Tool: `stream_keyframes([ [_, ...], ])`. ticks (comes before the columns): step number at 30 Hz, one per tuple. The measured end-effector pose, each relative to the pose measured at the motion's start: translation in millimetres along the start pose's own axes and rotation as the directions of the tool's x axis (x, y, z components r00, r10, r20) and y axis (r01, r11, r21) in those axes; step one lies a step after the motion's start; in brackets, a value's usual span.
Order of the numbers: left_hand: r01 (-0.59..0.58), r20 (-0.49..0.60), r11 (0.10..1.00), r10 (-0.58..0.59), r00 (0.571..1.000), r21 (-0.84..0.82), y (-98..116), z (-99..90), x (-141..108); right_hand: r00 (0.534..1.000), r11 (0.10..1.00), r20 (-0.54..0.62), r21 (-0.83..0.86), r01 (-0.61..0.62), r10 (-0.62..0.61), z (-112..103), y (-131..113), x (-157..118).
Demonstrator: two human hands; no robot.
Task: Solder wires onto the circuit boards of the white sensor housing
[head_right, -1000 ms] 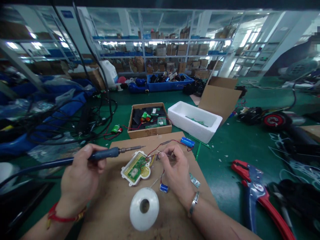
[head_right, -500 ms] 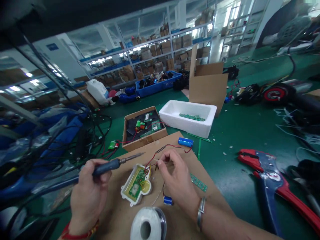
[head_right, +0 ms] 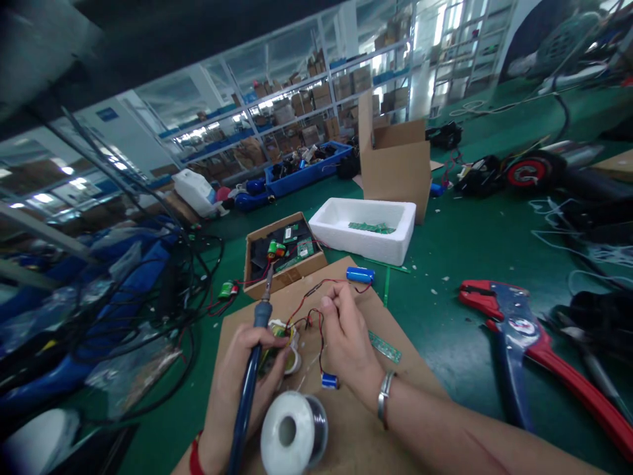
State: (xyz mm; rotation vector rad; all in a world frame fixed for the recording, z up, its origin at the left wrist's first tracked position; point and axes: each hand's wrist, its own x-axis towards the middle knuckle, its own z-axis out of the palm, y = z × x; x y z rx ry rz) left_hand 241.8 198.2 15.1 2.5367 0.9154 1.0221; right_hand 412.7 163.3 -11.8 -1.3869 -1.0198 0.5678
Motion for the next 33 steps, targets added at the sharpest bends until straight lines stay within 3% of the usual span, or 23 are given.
stream_keyframes([
  [7,-0.113,-0.054,0.992,0.109,0.993,-0.064,-4,2.0,-8,1.0,1.0,-0.002,0.011,0.008,-0.008,-1,0,1],
  [12,-0.06,-0.082,0.992,0.051,0.995,-0.114,-10,-3.8,-22,1.0,1.0,-0.002,0.006,0.017,-0.017,-2,0,3],
  [20,-0.01,0.042,0.99,0.016,0.999,-0.142,-20,-15.7,-48,1.0,1.0,0.016,0.005,0.026,-0.026,-3,2,3],
  [23,-0.044,0.008,0.984,0.046,0.999,-0.172,-26,-17.9,-54,0.999,0.999,0.043,0.016,0.028,-0.028,-1,1,3],
  [26,-0.052,-0.114,0.975,0.028,0.993,-0.214,-27,-23.7,-44,0.997,0.999,0.07,0.027,0.023,-0.025,0,0,4],
  [29,-0.064,-0.241,0.939,-0.021,0.97,-0.339,-22,-34.4,-19,0.995,1.0,0.096,0.025,0.011,-0.014,1,-2,4],
  [33,0.089,-0.308,0.909,-0.228,0.924,-0.407,-9,-46.2,10,0.994,1.0,0.111,-0.009,-0.005,0.006,1,-1,4],
])
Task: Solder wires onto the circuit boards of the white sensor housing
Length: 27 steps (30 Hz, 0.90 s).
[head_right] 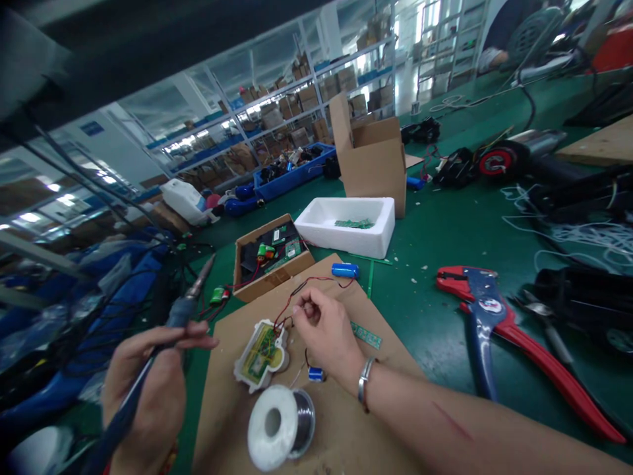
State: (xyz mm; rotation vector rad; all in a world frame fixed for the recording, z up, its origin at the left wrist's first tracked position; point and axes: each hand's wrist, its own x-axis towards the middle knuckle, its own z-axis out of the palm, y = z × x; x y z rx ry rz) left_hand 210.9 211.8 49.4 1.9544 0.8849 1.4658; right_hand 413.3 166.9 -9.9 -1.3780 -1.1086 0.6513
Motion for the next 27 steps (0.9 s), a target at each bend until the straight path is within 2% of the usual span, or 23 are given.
stream_keyframes([
  [2,0.118,-0.062,0.991,-0.121,0.991,-0.061,5,2.5,4,1.0,1.0,-0.001,-0.02,-0.011,0.011,0,0,0],
  [5,0.302,-0.074,0.94,-0.316,0.946,-0.159,5,3.9,1,1.0,0.999,-0.001,-0.036,-0.03,0.029,0,-3,-1],
  [8,0.386,-0.1,0.915,-0.398,0.912,-0.119,0,2.4,-2,0.999,0.998,0.004,-0.053,-0.039,0.039,0,-7,-2],
  [12,0.417,-0.111,0.908,-0.418,0.901,-0.034,-6,1.0,-3,0.999,0.996,0.013,-0.077,-0.04,0.041,-1,-9,-2],
  [18,0.439,-0.053,0.894,-0.444,0.894,-0.085,-9,5.0,-7,0.999,0.995,0.014,-0.093,-0.033,0.035,-1,-7,-1],
  [27,0.452,-0.04,0.888,-0.456,0.889,-0.084,-7,10.0,-9,1.0,0.995,0.016,-0.099,-0.016,0.017,0,-5,0],
])
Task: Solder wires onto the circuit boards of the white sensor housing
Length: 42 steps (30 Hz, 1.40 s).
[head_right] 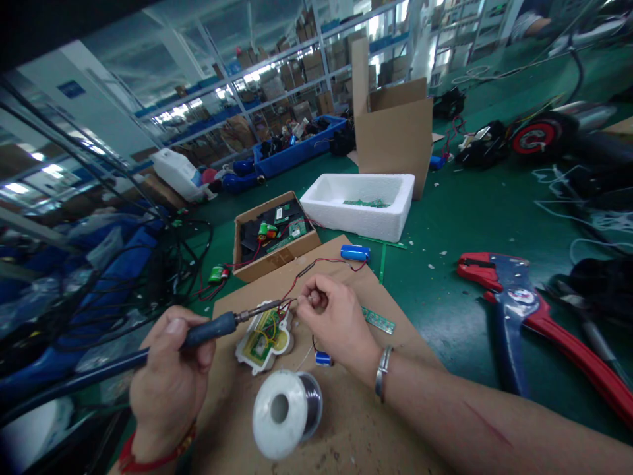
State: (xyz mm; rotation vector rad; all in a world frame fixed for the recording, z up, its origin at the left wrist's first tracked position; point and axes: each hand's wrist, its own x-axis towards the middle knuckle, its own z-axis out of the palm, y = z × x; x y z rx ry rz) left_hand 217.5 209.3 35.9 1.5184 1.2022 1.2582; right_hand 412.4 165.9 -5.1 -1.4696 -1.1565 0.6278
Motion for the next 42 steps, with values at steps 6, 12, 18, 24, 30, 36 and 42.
stream_keyframes([
  [6,0.005,-0.007,1.0,-0.005,1.0,-0.011,-0.6,-1.3,0.1,1.0,1.0,0.004,-0.011,0.008,-0.008,1.3,0.9,0.2],
  [12,0.0,-0.006,1.0,0.0,1.0,-0.007,-1.1,-0.5,0.4,1.0,1.0,0.004,-0.023,0.007,-0.007,0.7,0.8,-0.1],
  [18,-0.006,0.004,1.0,0.006,1.0,-0.016,-0.5,-2.5,0.1,1.0,1.0,0.007,-0.018,-0.002,0.002,1.0,1.3,-0.5],
  [24,-0.019,0.014,1.0,0.019,1.0,-0.003,0.4,0.1,-0.6,1.0,1.0,0.006,-0.007,0.002,-0.002,1.0,1.1,0.1],
  [30,-0.031,-0.008,0.999,0.031,0.999,-0.009,1.2,0.2,0.2,1.0,1.0,0.007,-0.004,0.006,-0.006,0.9,1.9,-0.6],
  [36,-0.033,-0.014,0.999,0.033,0.999,0.001,2.9,1.3,0.0,1.0,1.0,0.006,0.002,0.006,-0.006,-0.2,-0.8,-0.5],
  [42,-0.034,-0.01,0.999,0.033,0.999,-0.016,1.5,-0.3,-0.5,1.0,1.0,0.01,-0.002,0.008,-0.008,0.5,0.0,0.2],
])
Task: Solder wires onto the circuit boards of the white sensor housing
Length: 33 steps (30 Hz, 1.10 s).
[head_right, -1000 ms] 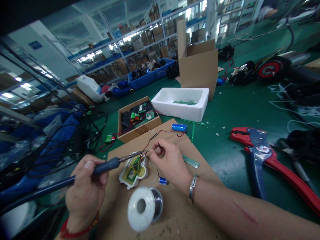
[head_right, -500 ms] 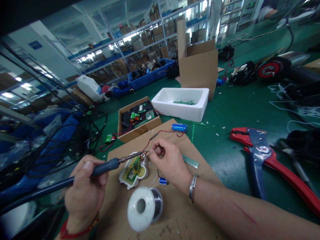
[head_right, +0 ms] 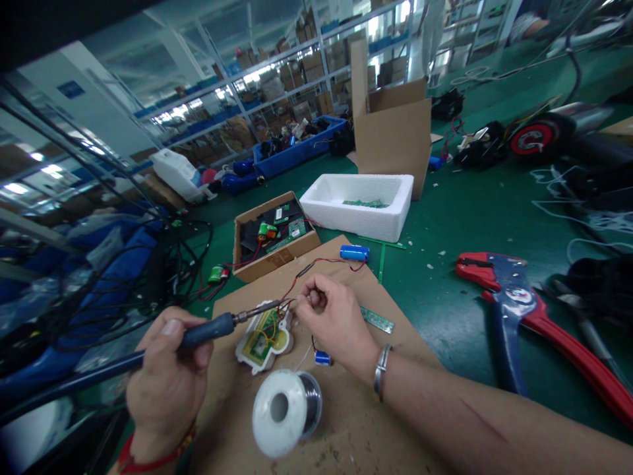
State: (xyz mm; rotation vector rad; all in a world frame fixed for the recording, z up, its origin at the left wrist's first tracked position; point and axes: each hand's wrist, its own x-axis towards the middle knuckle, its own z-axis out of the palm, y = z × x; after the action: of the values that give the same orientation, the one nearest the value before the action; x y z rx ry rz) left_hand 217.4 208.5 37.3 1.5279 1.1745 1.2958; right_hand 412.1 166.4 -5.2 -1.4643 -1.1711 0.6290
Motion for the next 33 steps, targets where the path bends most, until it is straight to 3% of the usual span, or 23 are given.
stream_keyframes([
  [33,-0.016,-0.005,0.999,0.016,1.0,0.027,0.1,2.7,-1.3,1.0,1.0,0.011,-0.015,0.005,-0.005,0.4,0.9,-0.2],
])
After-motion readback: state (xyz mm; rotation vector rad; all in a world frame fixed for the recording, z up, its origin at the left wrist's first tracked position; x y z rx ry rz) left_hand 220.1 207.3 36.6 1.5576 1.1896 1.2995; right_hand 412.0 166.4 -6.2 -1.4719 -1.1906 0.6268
